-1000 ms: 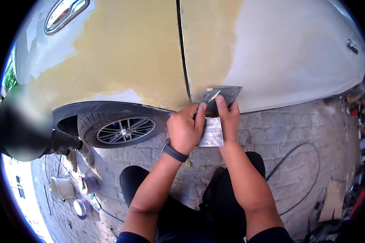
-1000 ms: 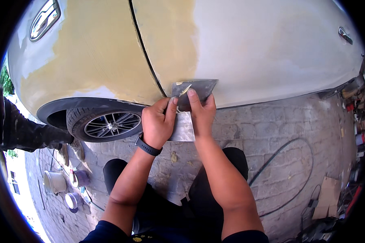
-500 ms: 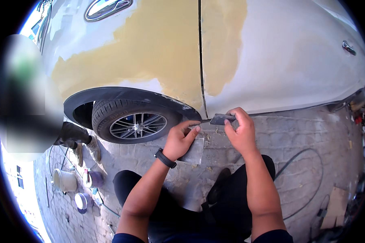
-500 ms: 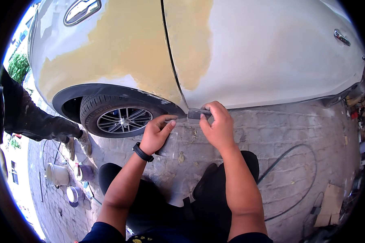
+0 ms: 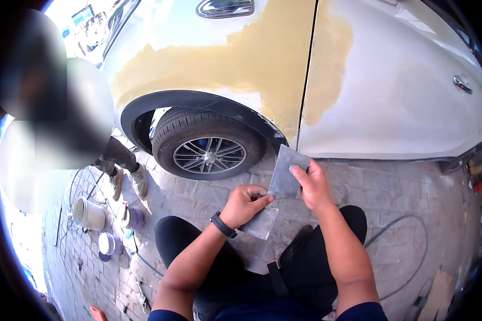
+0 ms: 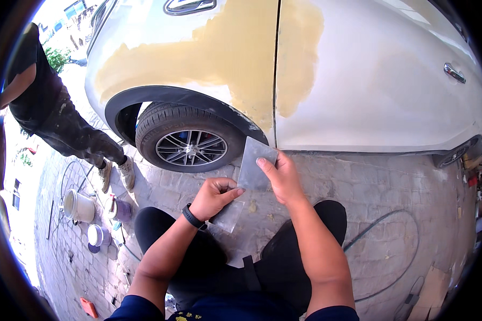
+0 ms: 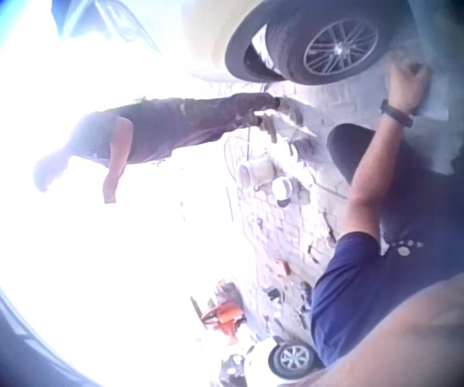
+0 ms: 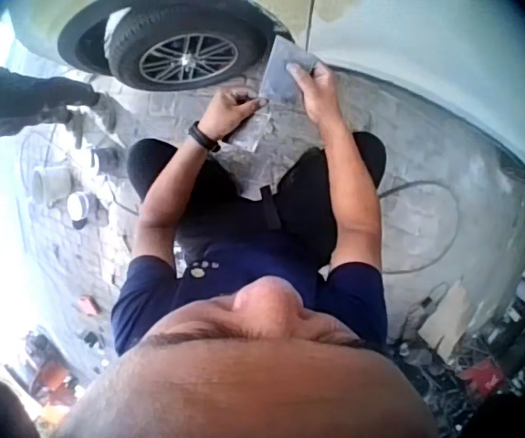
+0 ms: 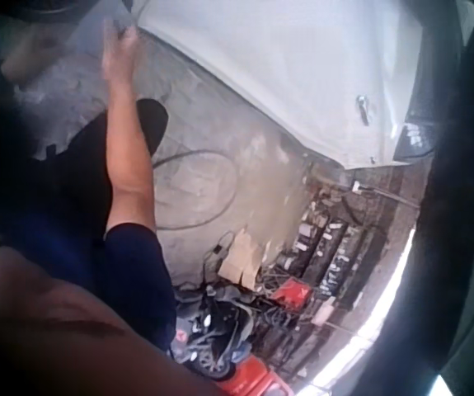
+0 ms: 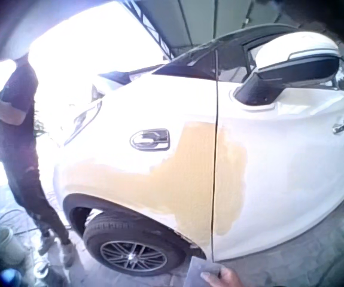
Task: The person kneels beside a white car and uses a putty knife to apply and smooth yellow body filler onto the front fender and door area. Another person assists by handing over additional filler material on a separate knife.
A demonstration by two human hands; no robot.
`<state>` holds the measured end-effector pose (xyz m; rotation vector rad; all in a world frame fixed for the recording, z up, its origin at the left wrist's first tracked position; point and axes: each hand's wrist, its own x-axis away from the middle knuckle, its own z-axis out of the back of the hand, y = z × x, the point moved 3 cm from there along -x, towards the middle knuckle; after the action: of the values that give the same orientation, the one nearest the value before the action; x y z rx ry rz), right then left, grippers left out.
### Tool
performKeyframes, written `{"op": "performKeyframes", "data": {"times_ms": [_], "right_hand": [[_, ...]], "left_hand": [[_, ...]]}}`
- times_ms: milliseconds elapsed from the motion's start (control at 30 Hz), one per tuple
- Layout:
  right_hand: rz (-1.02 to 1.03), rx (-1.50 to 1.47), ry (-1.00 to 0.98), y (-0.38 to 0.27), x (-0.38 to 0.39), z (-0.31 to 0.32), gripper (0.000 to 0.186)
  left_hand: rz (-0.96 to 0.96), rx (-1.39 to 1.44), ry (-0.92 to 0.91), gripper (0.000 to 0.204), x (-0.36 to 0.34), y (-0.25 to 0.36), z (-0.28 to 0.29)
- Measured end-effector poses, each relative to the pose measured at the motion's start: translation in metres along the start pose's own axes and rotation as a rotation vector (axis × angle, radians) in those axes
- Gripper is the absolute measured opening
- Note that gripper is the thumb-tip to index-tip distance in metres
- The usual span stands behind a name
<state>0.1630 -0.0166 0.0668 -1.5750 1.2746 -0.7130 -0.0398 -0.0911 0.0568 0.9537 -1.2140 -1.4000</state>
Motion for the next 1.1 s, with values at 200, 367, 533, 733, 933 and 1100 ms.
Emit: {"op": "performKeyframes", "data": {"times_ms": [200, 367, 533, 733, 933, 1100], "right_hand": [[-0.029, 0.388, -0.226, 0.016, 0.007, -0.019, 0.029], [0.015, 0.612, -0.476, 0.018, 0.000, -0.039, 0.031], [-0.014, 0.505, -0.374, 0.026, -0.010, -0.036, 0.029], [0.005, 0.281, -0.152, 0.024, -0.020, -0.017, 0.029], [0.014, 0.164, -0.115, 0.024, -0.024, -0.009, 0.028], [0.111, -0.053, 0.133, 0.018, -0.032, 0.000, 0.025]], "left_hand": [[0.127, 0.301, -0.165, 0.015, 0.024, -0.009, 0.016], [0.053, 0.450, 0.204, 0.019, 0.012, -0.026, 0.028], [0.030, 0.389, 0.247, 0.017, 0.003, -0.034, 0.028], [0.023, 0.189, 0.114, 0.016, -0.003, -0.038, 0.009], [0.013, 0.047, 0.023, 0.022, -0.018, -0.026, 0.017], [0.064, -0.131, -0.044, 0.024, -0.015, -0.021, 0.020]]}}
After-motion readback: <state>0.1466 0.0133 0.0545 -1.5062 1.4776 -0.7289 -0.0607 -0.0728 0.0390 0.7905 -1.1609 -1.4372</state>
